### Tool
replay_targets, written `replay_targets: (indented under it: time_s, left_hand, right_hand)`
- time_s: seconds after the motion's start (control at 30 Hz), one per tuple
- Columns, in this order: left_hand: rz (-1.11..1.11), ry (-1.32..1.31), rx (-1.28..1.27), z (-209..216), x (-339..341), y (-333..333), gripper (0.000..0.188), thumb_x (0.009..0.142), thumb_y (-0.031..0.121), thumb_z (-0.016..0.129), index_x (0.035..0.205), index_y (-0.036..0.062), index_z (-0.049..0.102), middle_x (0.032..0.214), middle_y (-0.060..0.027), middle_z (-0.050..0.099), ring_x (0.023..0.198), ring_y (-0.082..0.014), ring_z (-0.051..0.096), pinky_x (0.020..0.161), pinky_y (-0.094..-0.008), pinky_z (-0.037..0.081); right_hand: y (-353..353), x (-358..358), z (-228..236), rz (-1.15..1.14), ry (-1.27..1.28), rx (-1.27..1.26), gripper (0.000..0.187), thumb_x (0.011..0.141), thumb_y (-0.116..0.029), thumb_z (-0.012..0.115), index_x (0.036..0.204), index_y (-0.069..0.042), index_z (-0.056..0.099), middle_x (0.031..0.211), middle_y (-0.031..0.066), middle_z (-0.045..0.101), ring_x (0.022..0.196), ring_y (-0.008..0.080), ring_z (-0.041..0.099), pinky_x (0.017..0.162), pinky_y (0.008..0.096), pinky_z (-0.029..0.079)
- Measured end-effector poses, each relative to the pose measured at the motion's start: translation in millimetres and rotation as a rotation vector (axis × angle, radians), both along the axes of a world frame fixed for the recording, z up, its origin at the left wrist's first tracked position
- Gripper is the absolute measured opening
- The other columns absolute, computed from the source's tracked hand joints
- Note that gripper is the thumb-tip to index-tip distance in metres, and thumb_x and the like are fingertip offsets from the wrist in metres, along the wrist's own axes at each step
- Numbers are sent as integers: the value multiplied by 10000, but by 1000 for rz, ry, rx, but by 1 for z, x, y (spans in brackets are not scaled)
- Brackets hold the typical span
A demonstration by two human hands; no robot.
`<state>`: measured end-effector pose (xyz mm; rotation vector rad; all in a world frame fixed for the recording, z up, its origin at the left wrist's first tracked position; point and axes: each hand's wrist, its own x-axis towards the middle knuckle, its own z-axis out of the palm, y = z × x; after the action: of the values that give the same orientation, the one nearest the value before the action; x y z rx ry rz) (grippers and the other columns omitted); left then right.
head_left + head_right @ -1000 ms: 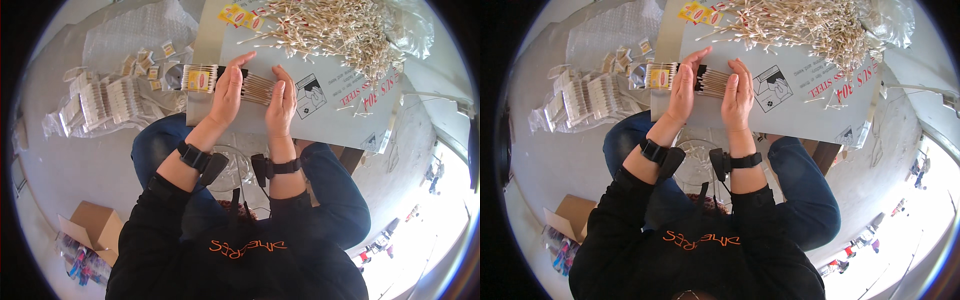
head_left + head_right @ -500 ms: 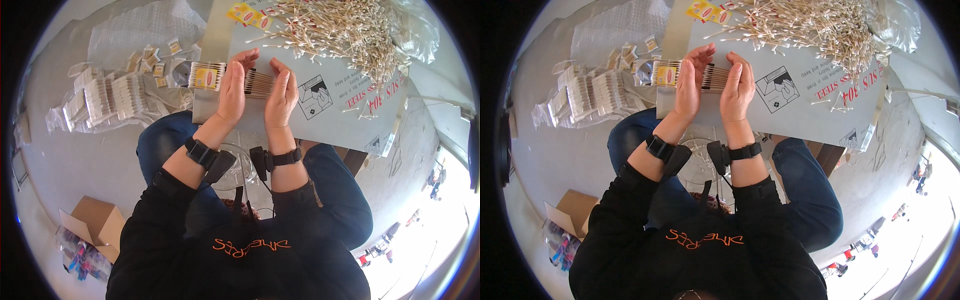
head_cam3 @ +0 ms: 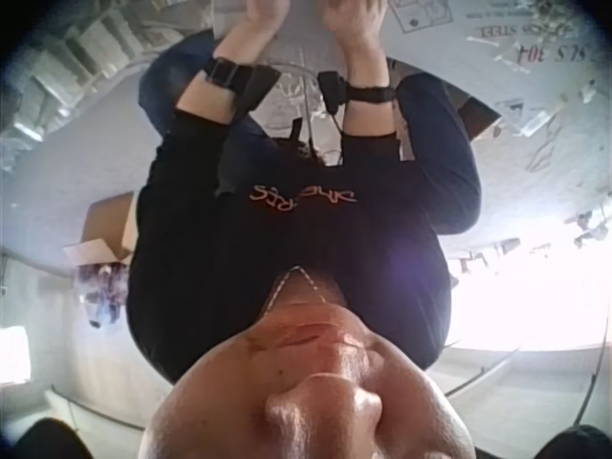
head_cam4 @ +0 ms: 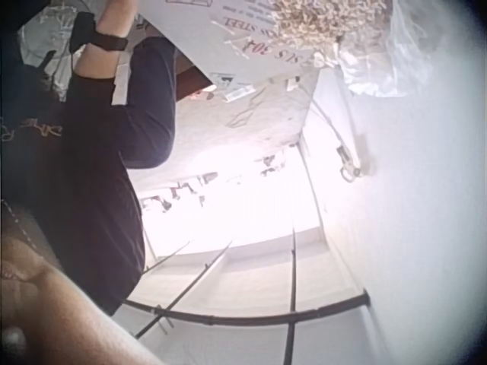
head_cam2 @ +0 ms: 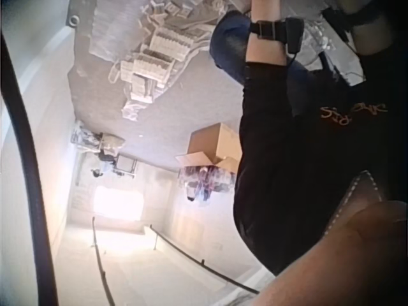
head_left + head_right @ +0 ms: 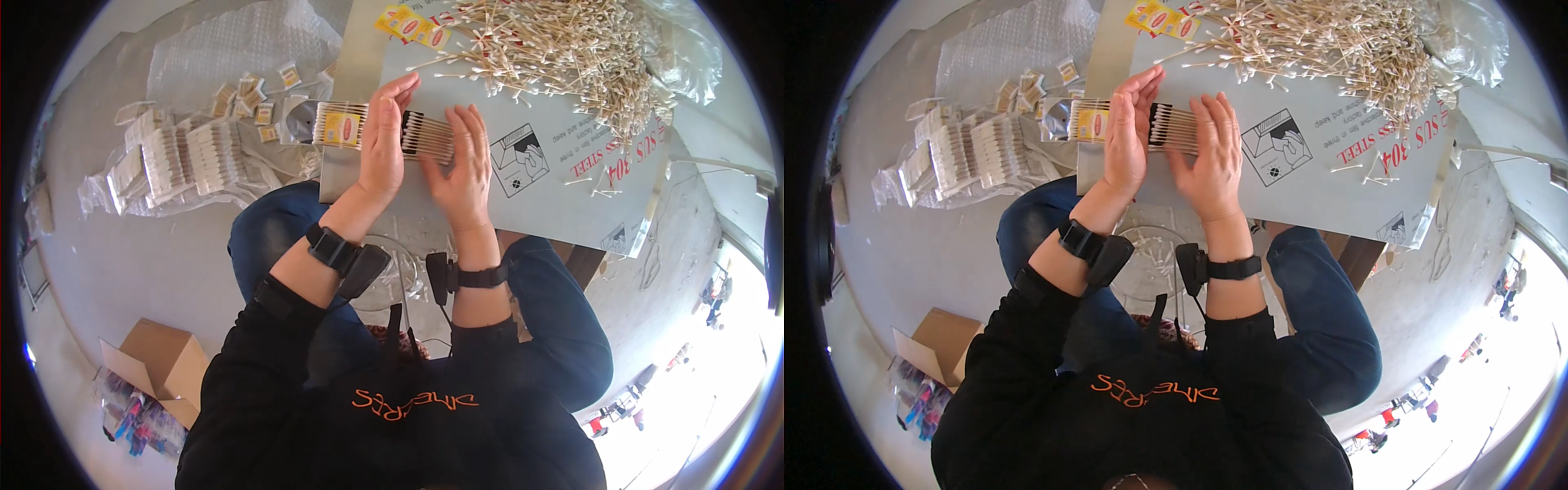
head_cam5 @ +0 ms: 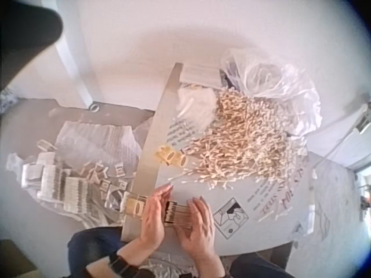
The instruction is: The person gathers cotton swabs into a bundle, aligns them on a metal surface, and slides the bundle into a small plastic bag before repeating the process.
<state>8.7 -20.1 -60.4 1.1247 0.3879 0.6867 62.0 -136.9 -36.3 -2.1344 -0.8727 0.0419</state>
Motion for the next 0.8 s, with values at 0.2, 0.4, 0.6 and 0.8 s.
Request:
replay_targets:
  time_s: [0.2, 0.4, 0.6, 0.8]
  left_hand:
    - [9, -12, 6, 4, 4, 0, 547, 1050, 402, 263, 1342, -29, 432, 1369, -159, 464, 1310, -243, 421, 1123, -360, 296]
    - [-74, 21, -4, 1, 2, 4, 570, 1047, 429, 251, 1345, -24, 427, 1381, -149, 457, 1320, -245, 409, 1134, -361, 278]
    - [-131, 6, -35, 3, 0, 4, 575, 1045, 441, 251, 1354, -13, 422, 1400, -139, 440, 1345, -240, 370, 1153, -360, 233]
    - [-169, -1, -102, 6, -1, 3, 607, 1038, 466, 224, 1384, -10, 373, 1480, -155, 354, 1417, -243, 255, 1186, -377, 130]
  right_hand:
    - [0, -4, 3, 126, -133, -318, 692, 799, -233, 696, 1403, -31, 425, 1449, 145, 417, 1373, 310, 356, 1145, 477, 249]
    - [1, -4, -3, 144, -202, -430, 619, 847, -242, 637, 1400, -47, 439, 1477, 89, 405, 1378, 254, 360, 1151, 481, 232]
    - [2, -3, -3, 156, -246, -487, 583, 874, -243, 603, 1405, -66, 438, 1479, 85, 404, 1377, 251, 363, 1150, 493, 224]
    - [4, -4, -4, 152, -237, -487, 599, 881, -247, 592, 1419, -58, 409, 1491, 115, 381, 1385, 270, 348, 1152, 507, 209]
